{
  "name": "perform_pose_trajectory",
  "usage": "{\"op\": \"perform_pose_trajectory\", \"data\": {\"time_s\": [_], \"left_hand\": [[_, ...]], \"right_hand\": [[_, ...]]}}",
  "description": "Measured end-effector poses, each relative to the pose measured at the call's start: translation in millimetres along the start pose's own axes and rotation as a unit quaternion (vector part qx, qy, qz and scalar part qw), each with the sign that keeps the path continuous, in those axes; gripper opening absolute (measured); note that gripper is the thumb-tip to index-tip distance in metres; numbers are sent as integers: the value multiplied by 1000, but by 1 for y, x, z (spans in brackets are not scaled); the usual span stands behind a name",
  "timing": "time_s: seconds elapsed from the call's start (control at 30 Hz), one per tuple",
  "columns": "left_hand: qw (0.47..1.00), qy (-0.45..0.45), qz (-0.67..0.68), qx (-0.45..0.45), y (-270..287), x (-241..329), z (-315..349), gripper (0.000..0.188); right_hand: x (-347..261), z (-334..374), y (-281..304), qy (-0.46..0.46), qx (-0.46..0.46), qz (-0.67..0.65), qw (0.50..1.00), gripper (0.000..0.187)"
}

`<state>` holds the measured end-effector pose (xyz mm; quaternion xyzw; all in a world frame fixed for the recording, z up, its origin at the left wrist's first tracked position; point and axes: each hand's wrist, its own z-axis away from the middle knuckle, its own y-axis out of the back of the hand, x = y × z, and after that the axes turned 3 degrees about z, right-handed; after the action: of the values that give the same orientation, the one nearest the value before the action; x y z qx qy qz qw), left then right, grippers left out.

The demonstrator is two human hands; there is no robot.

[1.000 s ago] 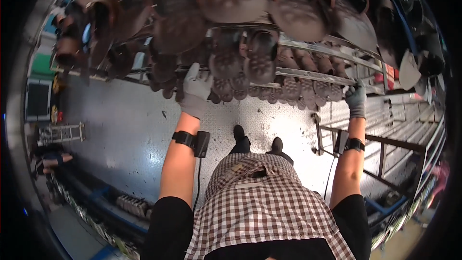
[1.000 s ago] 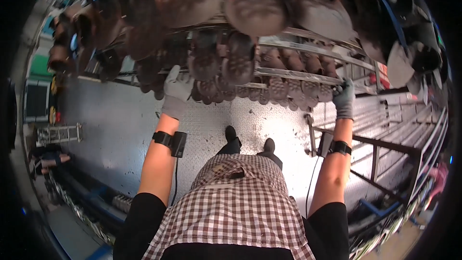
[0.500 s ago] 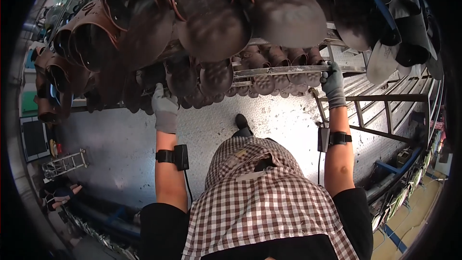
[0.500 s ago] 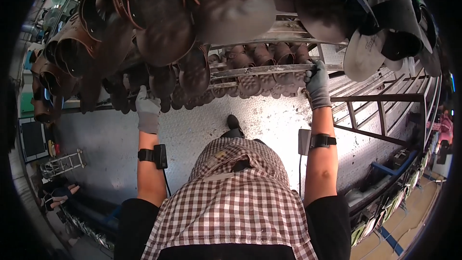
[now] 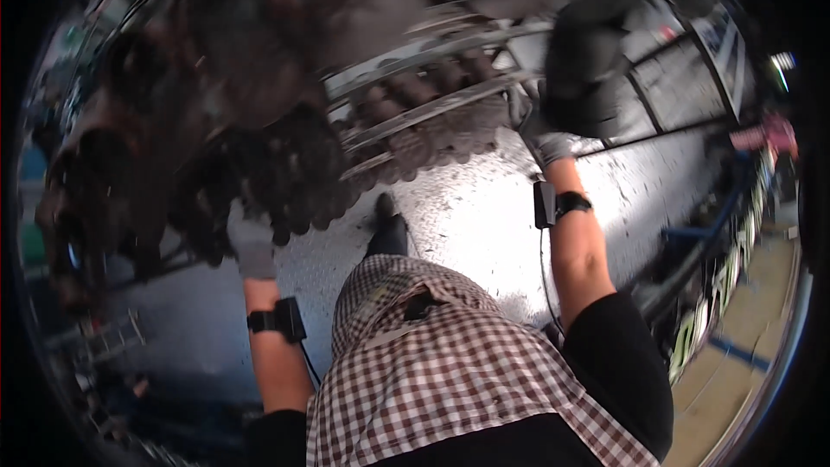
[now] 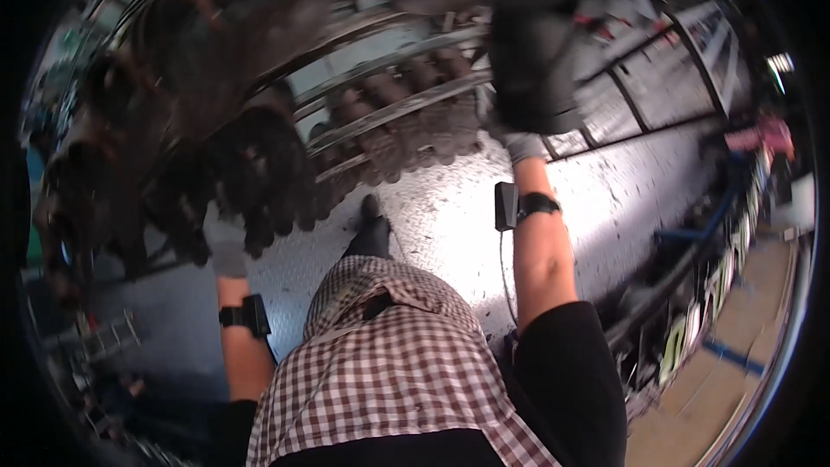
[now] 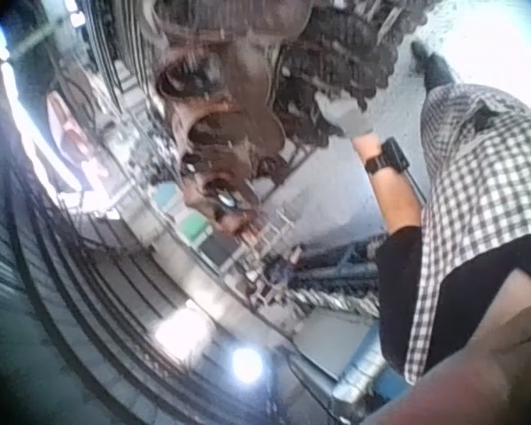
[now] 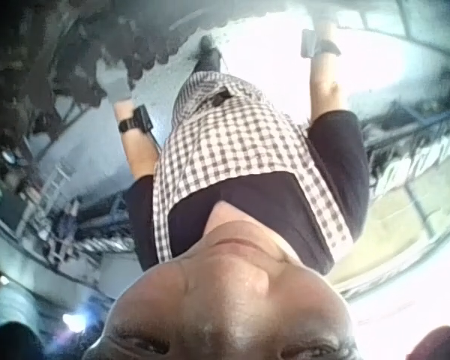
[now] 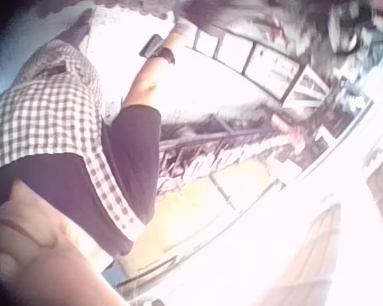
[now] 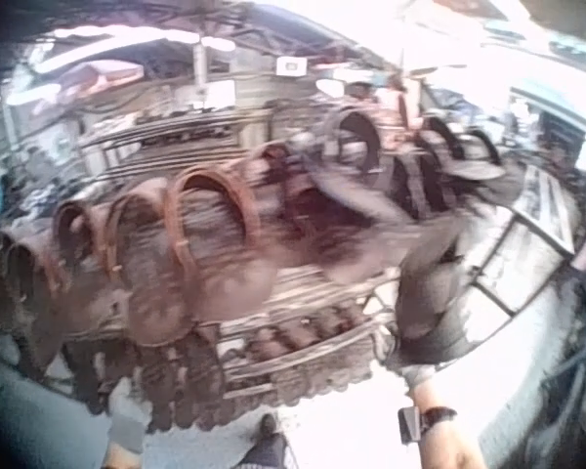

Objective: Assembling sandals on a factory production line by inserting insoles and moving finished pieces to a storage rack.

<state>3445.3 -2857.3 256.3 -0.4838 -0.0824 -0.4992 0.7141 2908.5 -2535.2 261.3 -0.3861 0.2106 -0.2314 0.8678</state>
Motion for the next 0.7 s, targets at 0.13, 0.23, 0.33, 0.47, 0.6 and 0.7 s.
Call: {"op": "perform_pose_trajectory", "data": {"time_s": [0.13, 0.23, 0.33, 0.47, 0.6, 0.7], "left_hand": [[998, -18, 44, 39, -19, 0, -13, 42], [996, -39, 45, 68, 1, -15, -3, 43], [997, -56, 51, 30, 0, -24, -3, 39], [990, -91, 57, 97, -12, -30, 0, 42], [983, -131, 68, 107, 4, -13, 5, 48], [995, -71, 27, 69, 7, -30, 47, 52]], "right_hand": [[46, 85, 10, 283, -221, 430, 828, 60], [118, 154, 14, 319, -225, 677, 624, 73], [123, 188, -16, 86, -268, 264, 922, 53], [96, 190, 0, 89, -249, 251, 931, 50], [76, 270, 112, 88, -241, 249, 934, 47], [61, 279, 134, 72, -204, 255, 942, 44]]}}
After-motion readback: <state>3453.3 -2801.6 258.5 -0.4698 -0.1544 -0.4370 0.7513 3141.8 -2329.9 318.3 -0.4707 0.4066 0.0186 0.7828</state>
